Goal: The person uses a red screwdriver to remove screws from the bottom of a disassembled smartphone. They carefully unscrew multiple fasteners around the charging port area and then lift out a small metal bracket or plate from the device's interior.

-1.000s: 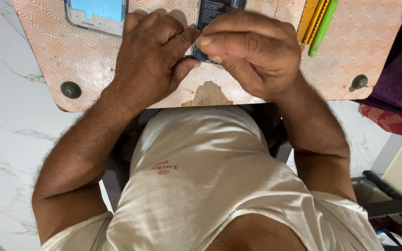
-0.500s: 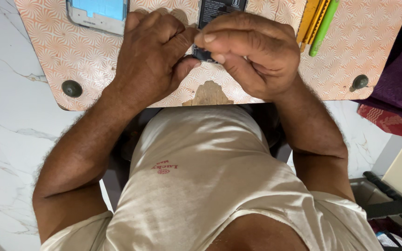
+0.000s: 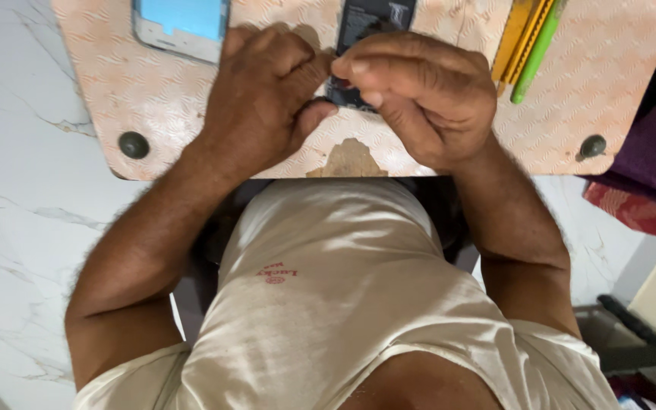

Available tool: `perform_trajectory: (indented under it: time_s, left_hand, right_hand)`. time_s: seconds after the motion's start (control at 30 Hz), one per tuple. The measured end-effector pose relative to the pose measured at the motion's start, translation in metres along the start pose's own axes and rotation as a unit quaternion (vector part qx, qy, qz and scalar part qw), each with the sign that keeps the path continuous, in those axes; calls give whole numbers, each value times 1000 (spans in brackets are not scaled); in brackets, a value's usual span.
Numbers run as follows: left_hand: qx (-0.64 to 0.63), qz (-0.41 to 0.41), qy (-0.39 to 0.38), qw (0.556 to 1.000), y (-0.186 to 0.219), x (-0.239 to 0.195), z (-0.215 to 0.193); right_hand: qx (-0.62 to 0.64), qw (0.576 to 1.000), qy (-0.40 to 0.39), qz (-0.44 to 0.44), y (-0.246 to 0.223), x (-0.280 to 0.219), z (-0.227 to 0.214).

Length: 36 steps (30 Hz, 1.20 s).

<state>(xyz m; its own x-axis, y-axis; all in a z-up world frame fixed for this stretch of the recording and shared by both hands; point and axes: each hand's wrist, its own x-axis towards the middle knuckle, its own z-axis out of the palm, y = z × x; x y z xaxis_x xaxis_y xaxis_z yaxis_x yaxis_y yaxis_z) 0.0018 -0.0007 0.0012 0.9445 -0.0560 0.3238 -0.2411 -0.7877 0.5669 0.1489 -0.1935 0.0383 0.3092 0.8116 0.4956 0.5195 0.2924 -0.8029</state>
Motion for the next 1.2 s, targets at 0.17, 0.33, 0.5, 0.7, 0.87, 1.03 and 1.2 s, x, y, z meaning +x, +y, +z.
perform_trajectory:
  time_s: [0.17,0.33,0.5,0.7,0.87,1.03,1.2]
  left_hand:
    - [-12,-9,1,1000,2,4,-1]
    - [-19,-8,4,1000,3,3,-2]
    - [-5,6,9,1000,-2,-2,2]
    - [-4,5,4,1000,0,-1,-1]
    - [-8,-2,-2,1000,0,-1,-2]
    - [-5,2,0,1000,0,-1,-2]
    - [-12,-2,-5,1000,1,-1,-3]
  right_hand:
    - [-17,999,28,-13,-3,2,3]
    - [-43,998,47,-5,-3,4,6]
    - [-25,999,31,0,3,0,1]
    - [11,1000,20,-2,8,-6,0]
    - [-39,999,34,11,3,-4,1]
    - [-68,997,24,-18,1,2,2]
    - [5,999,27,20,2,-5,3]
